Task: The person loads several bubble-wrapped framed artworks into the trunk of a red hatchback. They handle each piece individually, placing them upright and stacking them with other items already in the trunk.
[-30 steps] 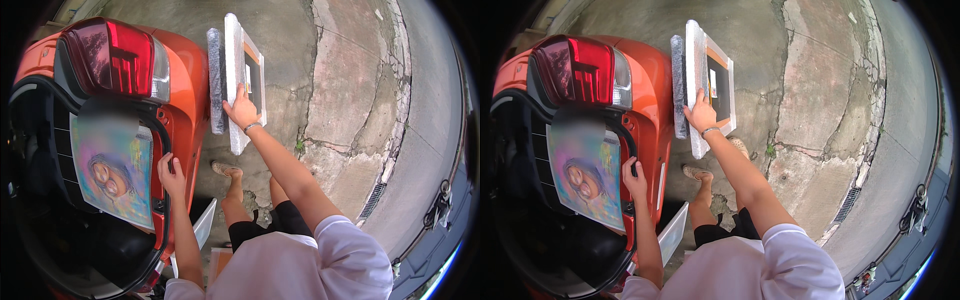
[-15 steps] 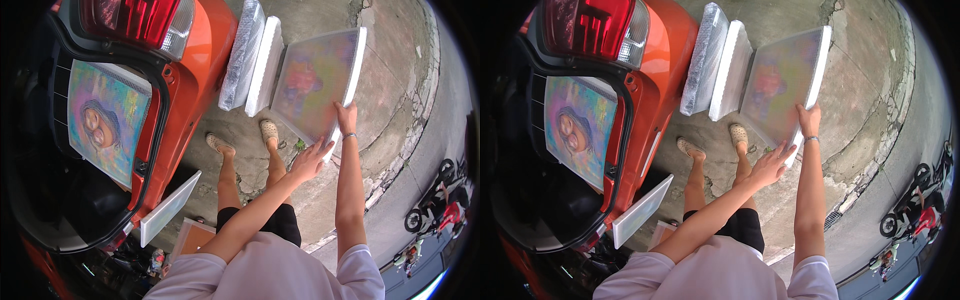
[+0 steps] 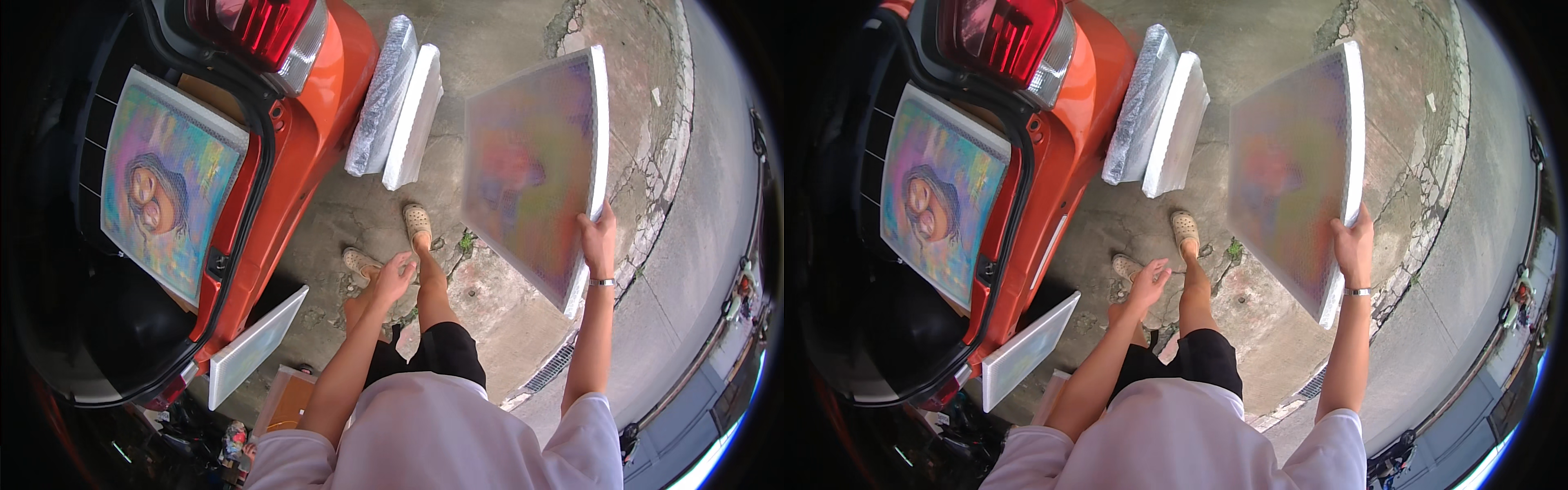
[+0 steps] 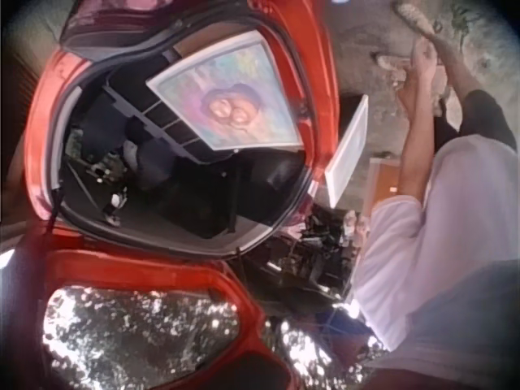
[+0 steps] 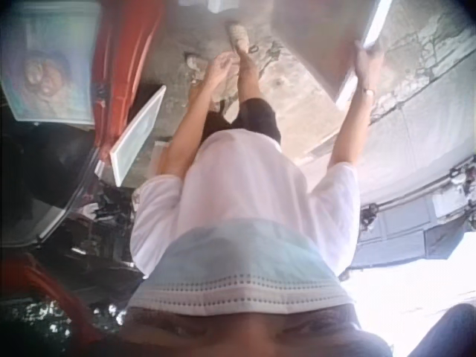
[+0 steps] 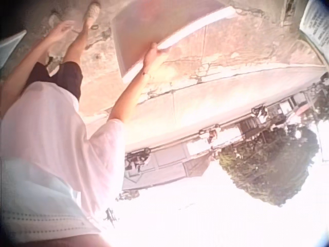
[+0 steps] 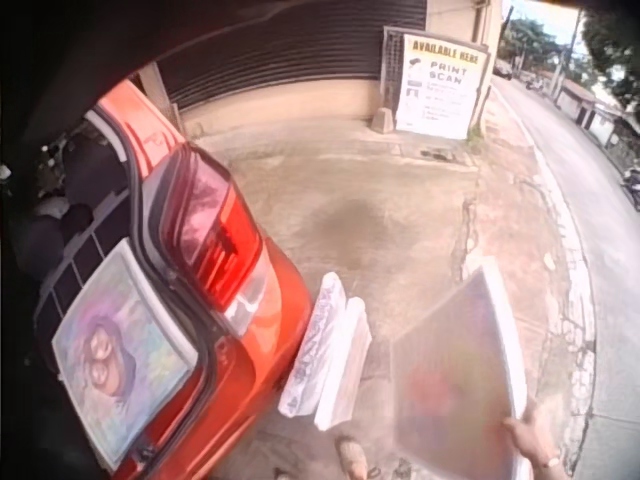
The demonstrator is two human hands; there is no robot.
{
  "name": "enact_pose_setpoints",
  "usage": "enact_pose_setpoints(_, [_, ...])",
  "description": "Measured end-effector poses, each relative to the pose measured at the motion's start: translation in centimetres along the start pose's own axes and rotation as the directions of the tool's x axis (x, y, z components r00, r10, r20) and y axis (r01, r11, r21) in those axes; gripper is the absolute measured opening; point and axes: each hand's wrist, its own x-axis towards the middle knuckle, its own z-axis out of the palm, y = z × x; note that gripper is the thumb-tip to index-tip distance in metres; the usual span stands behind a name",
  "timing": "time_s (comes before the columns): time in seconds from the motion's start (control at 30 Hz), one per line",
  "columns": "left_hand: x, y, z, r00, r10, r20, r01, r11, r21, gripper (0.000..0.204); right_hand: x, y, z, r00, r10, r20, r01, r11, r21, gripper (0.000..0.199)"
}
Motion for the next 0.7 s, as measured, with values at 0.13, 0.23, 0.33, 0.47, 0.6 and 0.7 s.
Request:
enact_pose_setpoints(0.13, [1.4, 0.7, -4.7, 0.978, 0.143, -0.151, -0.112, 0.975, 0.193, 0.033, -3.0, -1.2, -1.4, 1.000, -0.012, -0.015, 0.010, 0.989, -0.149, 0.043])
enact_pose_setpoints(0.23, [5.6, 3.3, -8.5, 0.918, 0.287, -0.274, -0.199, 0.930, 0.309, 0.029, -3.8, -1.1, 0.1, 0.999, 0.049, -0.023, -0.052, 0.991, -0.127, 0.039])
enact_pose_setpoints(0.33, [10.7, 6.2, -9.3, 0.942, 0.240, -0.237, -0.182, 0.954, 0.240, 0.030, -3.1, -0.1, 2.5, 0.991, 0.121, -0.065, -0.131, 0.974, -0.186, 0.040])
enact_pose_setpoints(0.47, [18.1, 8.0, -6.4, 0.964, 0.265, -0.003, -0.240, 0.881, 0.408, 0.046, -1.3, 1.6, 5.5, 0.970, 0.219, -0.107, -0.231, 0.965, -0.126, 0.040])
enact_pose_setpoints(0.6, [24.3, 7.6, -2.1, 0.992, 0.118, -0.046, -0.074, 0.833, 0.548, 0.070, -0.6, 3.2, 7.9, 0.949, 0.289, -0.126, -0.294, 0.955, -0.024, 0.039])
enact_pose_setpoints(0.7, [25.8, 7.0, 0.4, 0.993, 0.024, -0.113, 0.060, 0.734, 0.677, 0.083, -0.8, 4.2, 9.1, 0.952, 0.247, -0.180, -0.249, 0.969, 0.015, 0.034])
